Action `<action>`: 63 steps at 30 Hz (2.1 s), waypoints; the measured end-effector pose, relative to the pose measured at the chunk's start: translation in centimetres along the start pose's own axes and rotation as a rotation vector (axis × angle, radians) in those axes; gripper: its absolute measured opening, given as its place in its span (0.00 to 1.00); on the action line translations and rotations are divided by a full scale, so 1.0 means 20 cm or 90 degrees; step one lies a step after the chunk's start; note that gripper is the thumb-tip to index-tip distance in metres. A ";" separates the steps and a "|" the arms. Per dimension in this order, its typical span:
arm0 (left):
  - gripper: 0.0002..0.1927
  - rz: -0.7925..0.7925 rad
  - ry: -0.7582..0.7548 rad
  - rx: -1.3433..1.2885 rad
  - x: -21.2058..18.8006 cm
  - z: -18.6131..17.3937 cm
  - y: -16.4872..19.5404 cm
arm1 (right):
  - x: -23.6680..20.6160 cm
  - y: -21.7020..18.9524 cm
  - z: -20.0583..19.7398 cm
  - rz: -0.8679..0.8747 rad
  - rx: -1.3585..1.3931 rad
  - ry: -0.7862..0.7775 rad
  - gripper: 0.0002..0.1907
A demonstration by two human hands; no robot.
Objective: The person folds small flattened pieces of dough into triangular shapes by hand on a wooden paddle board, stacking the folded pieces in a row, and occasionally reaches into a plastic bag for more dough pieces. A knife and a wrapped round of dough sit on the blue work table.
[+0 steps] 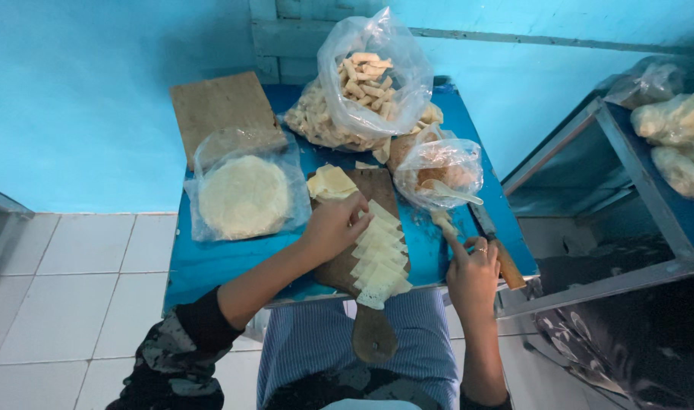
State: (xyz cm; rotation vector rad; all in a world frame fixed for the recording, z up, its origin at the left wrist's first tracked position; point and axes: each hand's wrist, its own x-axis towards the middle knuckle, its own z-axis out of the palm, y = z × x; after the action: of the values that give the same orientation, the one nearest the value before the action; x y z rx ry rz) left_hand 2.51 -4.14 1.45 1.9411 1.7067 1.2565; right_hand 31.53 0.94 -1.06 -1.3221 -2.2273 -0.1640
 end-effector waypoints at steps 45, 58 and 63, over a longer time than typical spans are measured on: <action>0.11 0.131 0.045 0.018 0.02 -0.02 0.01 | -0.06 -0.29 -0.13 -0.287 0.179 -0.027 0.27; 0.10 0.139 0.048 0.020 0.02 -0.03 0.02 | 0.01 -0.33 -0.13 -0.279 0.167 -0.004 0.26; 0.11 0.139 0.050 0.031 0.03 -0.04 0.03 | 0.09 -0.37 -0.11 -0.300 0.187 -0.072 0.31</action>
State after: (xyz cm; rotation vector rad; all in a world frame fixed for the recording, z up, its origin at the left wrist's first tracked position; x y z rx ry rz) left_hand 2.34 -4.05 2.49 2.1828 1.6095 1.3948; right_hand 25.58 -2.25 2.99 -0.6557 -2.5098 0.0689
